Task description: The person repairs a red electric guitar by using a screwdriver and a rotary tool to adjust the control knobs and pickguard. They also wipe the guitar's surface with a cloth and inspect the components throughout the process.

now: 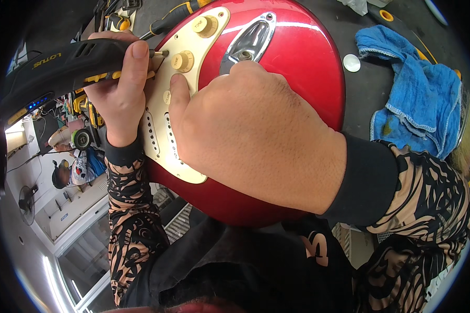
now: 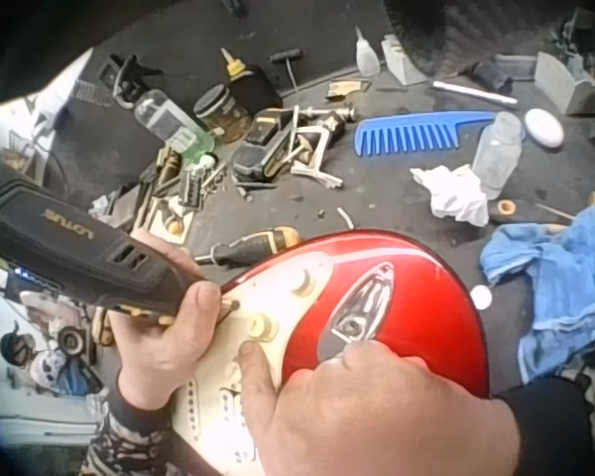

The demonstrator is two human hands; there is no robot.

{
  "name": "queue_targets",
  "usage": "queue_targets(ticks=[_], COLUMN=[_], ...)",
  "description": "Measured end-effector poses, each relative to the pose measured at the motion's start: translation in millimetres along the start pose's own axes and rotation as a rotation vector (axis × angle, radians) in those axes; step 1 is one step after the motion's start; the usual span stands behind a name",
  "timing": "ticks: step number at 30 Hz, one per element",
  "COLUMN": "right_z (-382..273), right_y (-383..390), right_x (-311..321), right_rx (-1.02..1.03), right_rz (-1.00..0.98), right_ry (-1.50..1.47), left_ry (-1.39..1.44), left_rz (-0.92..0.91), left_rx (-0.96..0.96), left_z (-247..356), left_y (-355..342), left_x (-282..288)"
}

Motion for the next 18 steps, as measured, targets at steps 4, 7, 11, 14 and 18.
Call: queue_targets(ticks=[4,7,11,14,18], right_z=[0.8,1.1,0.2,0.2,0.3], right_y=[0.2,0.0,0.0,0.2,0.3], right_x=[2.1,1.9,1.0,0.2,0.1], right_rx=[0.008,0.011,-0.002,-0.007,0.001], right_rz=[-0.006,-0.012,-0.001,0.012,-0.012], right_ry=[0.005,-0.006,-0.015,-0.02,0.0], left_ry=[0.13,0.192,0.094,0.0,-0.037], left_rz=[0.146,0.127,0.111,0.051,0.03], left_rx=[0.21,0.298,0.227,0.117,0.062], left_z=[-3.4,-2.5,0.8,2.4,2.6], left_y=[4.4,4.3,5.1,1.4,-0.1], left_x=[6.8,10.0,6.4,4.0,2.7])
Point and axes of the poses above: each hand's wrist, its own y-axis away from the middle knuckle, its own x-axis out of the back of the hand, z = x × y, the point moved 3 cm from there along -y, towards the middle knuckle, and after that the axes turned 9 degrees about -x, right-handed, at the moved point
